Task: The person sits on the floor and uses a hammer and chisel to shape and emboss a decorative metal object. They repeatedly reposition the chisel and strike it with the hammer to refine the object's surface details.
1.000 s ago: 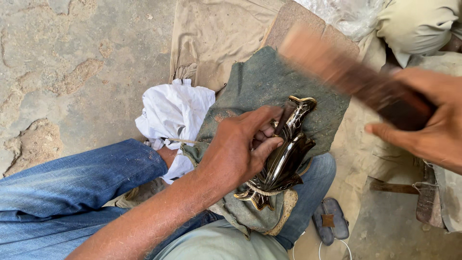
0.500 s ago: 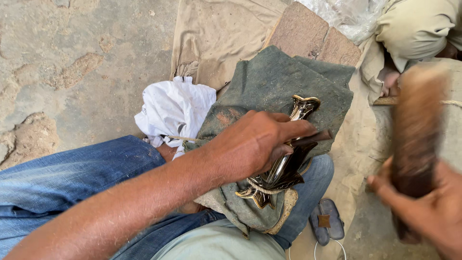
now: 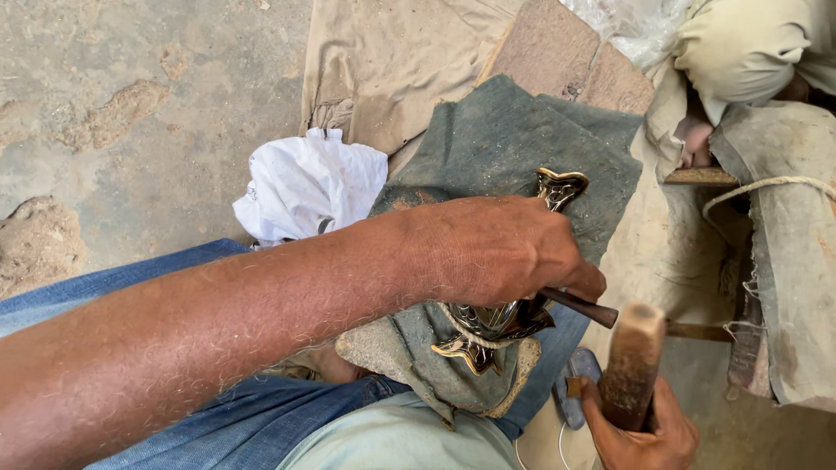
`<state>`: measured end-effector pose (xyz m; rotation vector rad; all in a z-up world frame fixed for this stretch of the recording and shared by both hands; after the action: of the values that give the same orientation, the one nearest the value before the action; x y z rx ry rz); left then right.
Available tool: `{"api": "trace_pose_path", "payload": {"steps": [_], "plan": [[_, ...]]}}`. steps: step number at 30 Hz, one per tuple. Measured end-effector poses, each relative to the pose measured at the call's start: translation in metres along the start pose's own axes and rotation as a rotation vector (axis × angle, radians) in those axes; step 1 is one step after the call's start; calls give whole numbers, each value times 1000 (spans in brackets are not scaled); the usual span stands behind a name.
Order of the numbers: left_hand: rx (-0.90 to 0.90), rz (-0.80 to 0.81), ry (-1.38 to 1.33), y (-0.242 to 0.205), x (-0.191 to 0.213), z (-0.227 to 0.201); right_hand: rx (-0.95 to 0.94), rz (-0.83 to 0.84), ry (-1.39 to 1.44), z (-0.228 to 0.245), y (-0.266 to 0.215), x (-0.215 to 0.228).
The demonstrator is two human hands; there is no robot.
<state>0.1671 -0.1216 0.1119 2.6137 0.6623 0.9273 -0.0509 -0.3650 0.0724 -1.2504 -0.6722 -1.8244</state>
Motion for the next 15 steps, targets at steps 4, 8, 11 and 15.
{"api": "trace_pose_path", "payload": {"steps": [4, 8, 11, 15], "plan": [[-83, -37, -9, -5, 8, -5, -622, -87, 873, -57, 0, -9], [-58, -20, -26, -11, 11, -2, -121, 63, 128, -13, 11, 5], [0, -38, -44, -11, 8, 2, -451, -66, 576, -14, 12, 10], [-86, -26, 78, -10, 6, -6, 4, -191, 873, 36, 10, 19]]}}
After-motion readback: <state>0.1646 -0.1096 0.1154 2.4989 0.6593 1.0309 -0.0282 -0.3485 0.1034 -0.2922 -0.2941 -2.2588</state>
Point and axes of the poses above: each hand's wrist, its own y-axis towards the middle knuckle, its own x-axis out of the back of the hand, z = x × y, the point moved 8 cm from there along y, towards the middle knuckle, and after that the axes turned 3 degrees about -z, right-handed, at the moved point
